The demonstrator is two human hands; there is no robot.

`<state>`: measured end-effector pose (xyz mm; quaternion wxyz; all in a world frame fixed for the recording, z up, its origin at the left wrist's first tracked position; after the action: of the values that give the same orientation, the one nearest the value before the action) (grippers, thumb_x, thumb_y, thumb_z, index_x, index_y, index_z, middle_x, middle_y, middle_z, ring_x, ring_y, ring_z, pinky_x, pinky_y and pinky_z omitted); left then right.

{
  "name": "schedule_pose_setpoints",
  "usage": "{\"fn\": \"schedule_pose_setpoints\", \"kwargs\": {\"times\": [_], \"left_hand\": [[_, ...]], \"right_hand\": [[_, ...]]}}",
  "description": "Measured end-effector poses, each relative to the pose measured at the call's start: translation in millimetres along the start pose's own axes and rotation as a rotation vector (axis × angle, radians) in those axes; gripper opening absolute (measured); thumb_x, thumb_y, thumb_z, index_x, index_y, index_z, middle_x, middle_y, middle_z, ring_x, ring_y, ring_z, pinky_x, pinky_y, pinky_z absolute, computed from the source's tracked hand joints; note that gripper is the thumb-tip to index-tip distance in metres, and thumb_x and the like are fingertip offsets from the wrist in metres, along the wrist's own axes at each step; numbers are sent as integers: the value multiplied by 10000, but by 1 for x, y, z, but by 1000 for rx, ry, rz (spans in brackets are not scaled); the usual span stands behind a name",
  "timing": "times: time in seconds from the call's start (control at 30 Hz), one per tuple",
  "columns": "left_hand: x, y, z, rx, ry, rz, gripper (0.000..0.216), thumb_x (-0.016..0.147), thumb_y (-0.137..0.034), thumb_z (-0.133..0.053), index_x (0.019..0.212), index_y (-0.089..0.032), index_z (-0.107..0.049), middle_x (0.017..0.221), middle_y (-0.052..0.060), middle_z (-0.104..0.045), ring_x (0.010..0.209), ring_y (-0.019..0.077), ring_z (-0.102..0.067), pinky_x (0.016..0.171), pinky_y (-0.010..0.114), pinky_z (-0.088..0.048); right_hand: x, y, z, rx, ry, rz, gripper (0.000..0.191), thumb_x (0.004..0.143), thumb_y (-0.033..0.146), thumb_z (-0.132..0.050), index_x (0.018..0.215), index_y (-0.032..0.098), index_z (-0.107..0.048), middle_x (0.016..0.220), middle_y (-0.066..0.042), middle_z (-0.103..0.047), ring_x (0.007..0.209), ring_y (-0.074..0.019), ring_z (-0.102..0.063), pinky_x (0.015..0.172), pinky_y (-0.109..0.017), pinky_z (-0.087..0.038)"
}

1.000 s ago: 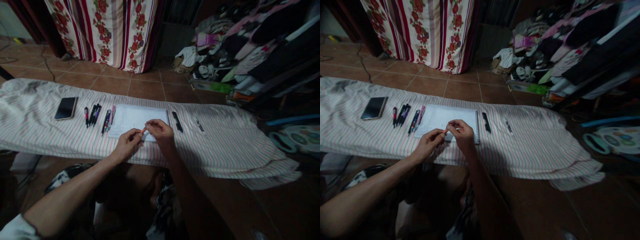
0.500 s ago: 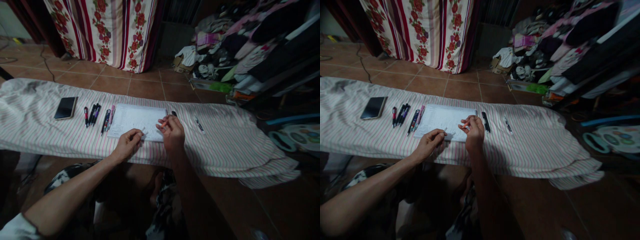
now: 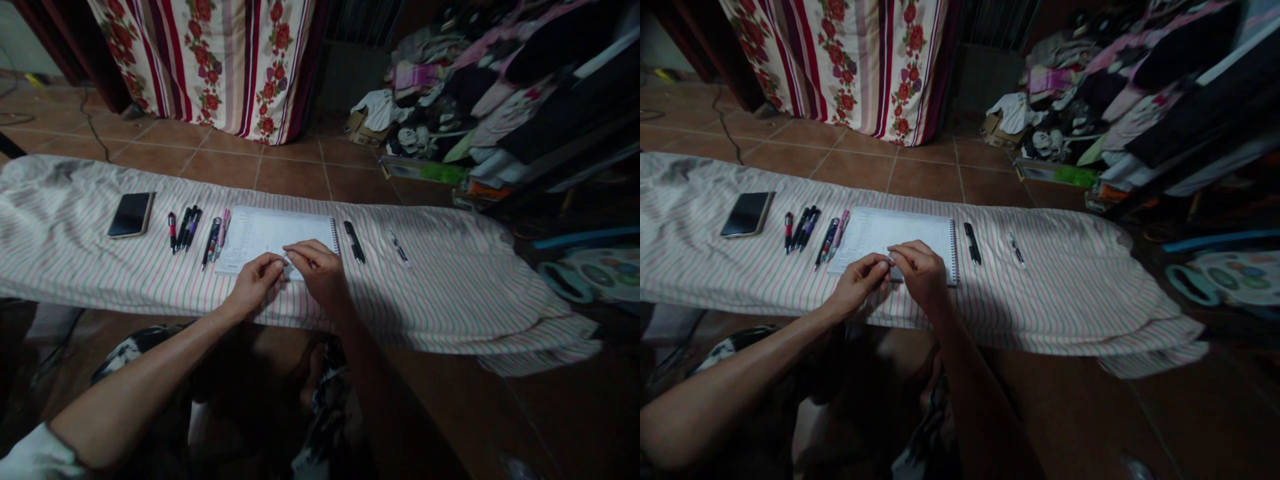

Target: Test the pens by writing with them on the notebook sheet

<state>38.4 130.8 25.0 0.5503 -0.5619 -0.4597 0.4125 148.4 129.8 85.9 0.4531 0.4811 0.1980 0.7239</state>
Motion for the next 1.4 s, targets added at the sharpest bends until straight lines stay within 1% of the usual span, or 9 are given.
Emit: {"fn": "schedule_pose_setpoints", "kwargs": {"times": [0.13,0.27,0.37,0.53,0.67,0.83,1.03,1.23,1.4], "left_hand": [[2,-1,3,-46,12,33,226,787,-354,-563,842,-136,-587,633,-20,-530,562,85,-467,580,222,-367],[4,-1,4,-195,94,84,171,759,-294,-594,804,-129,-612,697,7,-544,644,103,-481,622,228,-366],[6,-3,6,-247,116,81,152,774,-260,-572,837,-131,-624,722,14,-545,640,98,-468,598,226,-348],[7,-5,8,-249,111,71,140,778,-249,-574,838,-131,-619,693,5,-534,590,84,-431,577,225,-330],[8,-6,9,-203,91,60,141,769,-271,-588,784,-133,-615,645,-6,-514,588,89,-426,586,226,-334],[10,-8,10,-114,76,45,178,751,-300,-604,704,-128,-617,597,-11,-504,571,94,-420,583,234,-338],[11,-15,13,-60,61,3,186,753,-299,-602,684,-128,-623,556,-22,-478,549,90,-400,556,229,-324],[12,-9,13,-126,72,42,204,747,-318,-618,701,-119,-616,559,-25,-461,527,73,-367,512,221,-273],[12,-9,9,-170,96,47,224,732,-331,-638,675,-117,-608,557,-24,-456,530,72,-365,515,225,-273]], "right_hand": [[-4,3,-9,-74,62,61,193,823,202,-532,915,187,-701,784,-50,-621,726,-139,-599,657,-252,-474],[-3,4,-8,-68,41,69,257,855,179,-465,1031,184,-652,847,-59,-646,780,-142,-605,715,-262,-481],[-1,6,-5,-72,23,53,286,865,174,-442,1095,190,-610,916,-60,-663,807,-141,-610,729,-263,-482],[-1,16,-7,-88,45,108,262,868,169,-436,1029,170,-644,918,-77,-674,844,-151,-618,770,-275,-479],[-2,14,-9,-74,65,109,278,868,162,-424,1028,203,-649,929,-61,-671,869,-146,-612,789,-276,-481],[-4,11,-10,-144,81,93,297,860,147,-408,1019,213,-649,926,-51,-660,866,-149,-609,789,-274,-480],[-4,22,-13,-226,83,146,298,861,129,-383,1007,182,-637,925,-69,-644,883,-156,-595,781,-263,-468],[-2,25,-19,-335,76,162,284,884,151,-356,941,173,-634,871,-74,-614,825,-157,-575,716,-243,-441],[-2,24,-22,-365,97,140,290,882,137,-341,953,168,-620,869,-77,-599,823,-163,-556,708,-246,-432]]}}
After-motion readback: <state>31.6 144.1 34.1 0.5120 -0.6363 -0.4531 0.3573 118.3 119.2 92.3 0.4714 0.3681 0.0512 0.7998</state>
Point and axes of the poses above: each hand's wrist, its own x-axis towards the middle knuckle, its own z-axis out of the back of the hand, y = z × x, the point moved 9 cm from there along x, towards the middle knuckle
